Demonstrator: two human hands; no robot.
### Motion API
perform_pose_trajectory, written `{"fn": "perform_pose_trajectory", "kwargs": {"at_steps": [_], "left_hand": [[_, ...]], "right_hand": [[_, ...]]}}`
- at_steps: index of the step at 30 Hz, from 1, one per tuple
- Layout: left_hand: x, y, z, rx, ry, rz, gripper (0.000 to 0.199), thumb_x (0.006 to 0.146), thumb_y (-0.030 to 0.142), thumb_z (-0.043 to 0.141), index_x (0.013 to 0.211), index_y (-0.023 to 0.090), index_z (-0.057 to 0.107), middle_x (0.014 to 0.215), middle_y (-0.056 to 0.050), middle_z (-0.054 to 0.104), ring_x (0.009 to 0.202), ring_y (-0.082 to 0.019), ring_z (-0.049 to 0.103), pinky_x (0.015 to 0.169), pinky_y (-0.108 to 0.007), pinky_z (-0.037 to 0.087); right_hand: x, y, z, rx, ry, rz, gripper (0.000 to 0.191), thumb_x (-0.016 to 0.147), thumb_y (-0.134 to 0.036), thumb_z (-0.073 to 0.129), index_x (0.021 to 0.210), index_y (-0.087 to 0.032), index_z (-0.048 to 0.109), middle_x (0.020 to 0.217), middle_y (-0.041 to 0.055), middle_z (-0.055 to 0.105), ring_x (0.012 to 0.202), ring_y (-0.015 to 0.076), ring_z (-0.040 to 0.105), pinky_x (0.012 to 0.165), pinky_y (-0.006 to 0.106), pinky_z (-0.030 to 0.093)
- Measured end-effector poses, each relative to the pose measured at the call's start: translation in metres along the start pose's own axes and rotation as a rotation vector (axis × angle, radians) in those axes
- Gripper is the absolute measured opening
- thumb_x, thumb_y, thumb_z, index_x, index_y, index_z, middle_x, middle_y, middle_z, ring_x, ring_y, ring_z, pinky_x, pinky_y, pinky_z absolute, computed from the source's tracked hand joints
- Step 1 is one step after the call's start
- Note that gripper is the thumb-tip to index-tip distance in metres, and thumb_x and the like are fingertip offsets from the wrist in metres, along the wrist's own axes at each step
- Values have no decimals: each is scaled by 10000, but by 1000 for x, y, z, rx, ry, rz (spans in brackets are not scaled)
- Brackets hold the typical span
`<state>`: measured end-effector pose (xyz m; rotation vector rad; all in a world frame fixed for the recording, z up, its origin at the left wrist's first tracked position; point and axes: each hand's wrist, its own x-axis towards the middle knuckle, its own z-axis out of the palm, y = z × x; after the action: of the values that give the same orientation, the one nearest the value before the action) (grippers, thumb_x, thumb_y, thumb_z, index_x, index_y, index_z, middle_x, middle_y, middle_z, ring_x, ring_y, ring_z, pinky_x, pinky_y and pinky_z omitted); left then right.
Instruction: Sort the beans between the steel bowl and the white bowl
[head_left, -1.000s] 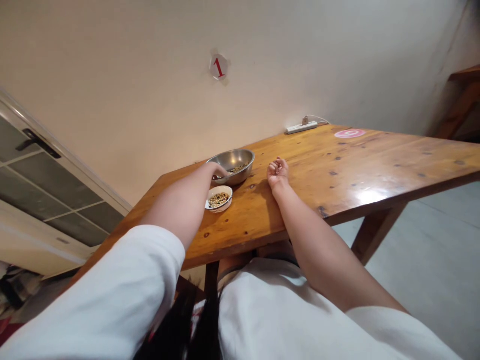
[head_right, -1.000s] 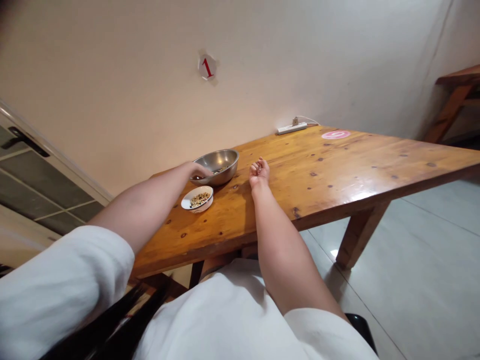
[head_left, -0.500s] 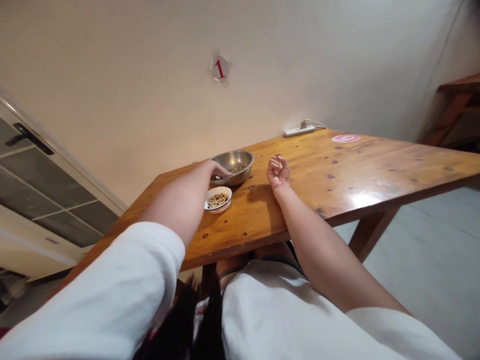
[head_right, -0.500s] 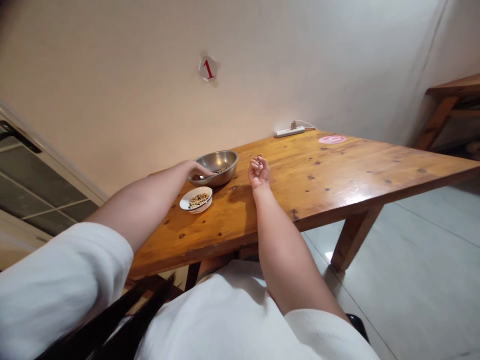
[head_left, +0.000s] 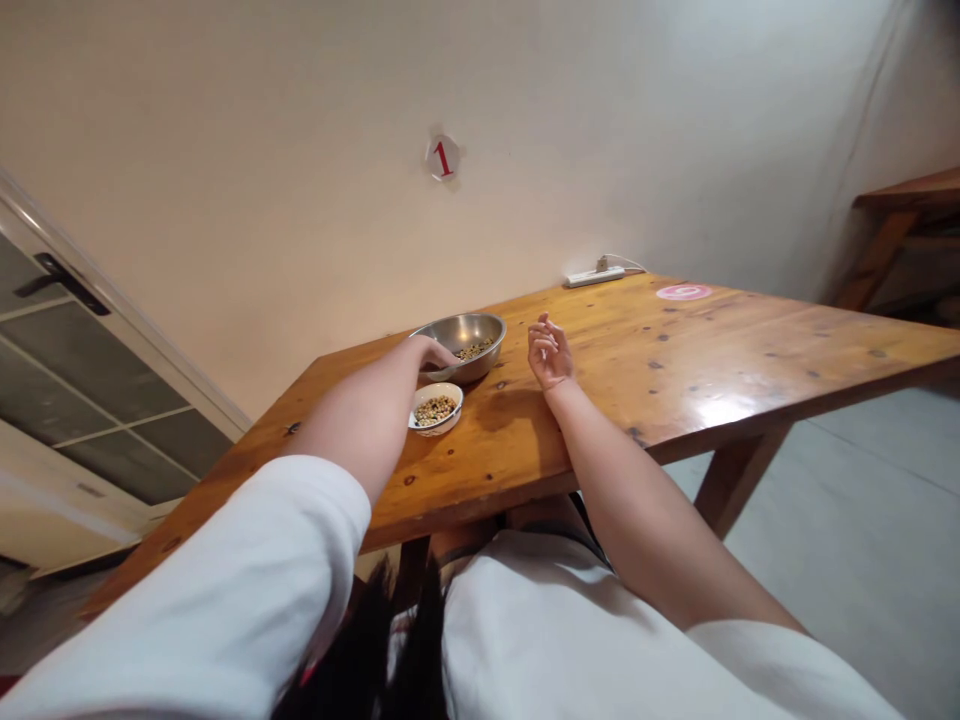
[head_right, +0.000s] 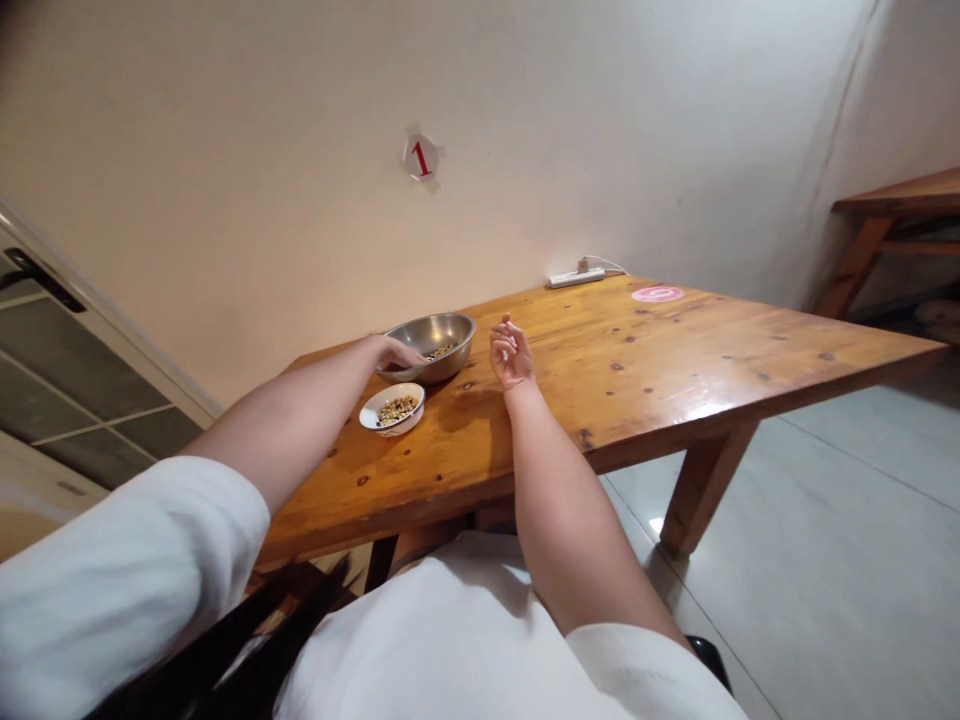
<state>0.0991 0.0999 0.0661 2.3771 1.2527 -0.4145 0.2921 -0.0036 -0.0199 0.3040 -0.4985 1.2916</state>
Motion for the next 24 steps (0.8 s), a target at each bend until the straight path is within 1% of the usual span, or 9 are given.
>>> {"fn": "perform_pose_trajectory", "kwargs": {"at_steps": [2,4,6,8,12,15,19,24], "left_hand": [[-1,-2,0,-36,-74,-54,333,636,403,584,907,210,603,835,-60,615,776,-194,544,659,-340,445],[-2,-3,0,-61,-111,-90,308,662,362,575,938,225,587,869,-50,609,779,-182,545,668,-326,444],[-2,-5,0,-64,-111,-111,274,700,346,547,939,217,579,855,-44,602,768,-173,540,673,-313,438],[-1,-6,0,-49,-86,-118,254,742,364,508,914,190,579,797,-42,592,750,-167,530,673,-299,426],[2,-6,-2,12,35,-109,315,781,441,464,846,155,580,653,-32,540,712,-163,502,666,-272,398],[5,-9,-6,56,151,-98,369,787,484,441,787,146,591,599,-35,515,669,-166,493,643,-269,384],[9,-16,-9,95,296,-91,408,801,486,407,756,136,611,586,-51,533,648,-175,494,631,-276,374],[14,-22,-9,122,423,-118,419,829,442,345,780,136,627,642,-77,584,651,-185,526,630,-281,376]], "right_hand": [[0,0,-1,-1,3,3,141,748,-82,489,848,-167,540,612,-71,379,450,14,321,352,82,269],[1,0,-1,6,4,10,144,753,-81,483,854,-165,541,616,-68,391,450,14,328,348,82,279],[1,1,-1,30,5,25,144,761,-80,473,862,-159,541,614,-68,399,447,12,339,345,78,294],[2,1,-1,73,-1,52,144,767,-81,469,869,-154,539,609,-71,403,444,7,354,350,67,310],[2,1,-3,150,-26,134,164,770,-72,468,888,-166,531,614,-73,414,446,-3,379,366,48,337],[2,1,-4,182,-31,187,178,779,-67,459,906,-172,524,615,-73,418,447,-3,388,368,46,353],[2,2,-4,193,-12,198,175,773,-73,469,910,-168,521,613,-74,424,446,-4,396,363,46,357],[2,2,-4,171,21,168,183,756,-65,490,897,-173,537,608,-76,423,446,-5,391,360,47,349]]}}
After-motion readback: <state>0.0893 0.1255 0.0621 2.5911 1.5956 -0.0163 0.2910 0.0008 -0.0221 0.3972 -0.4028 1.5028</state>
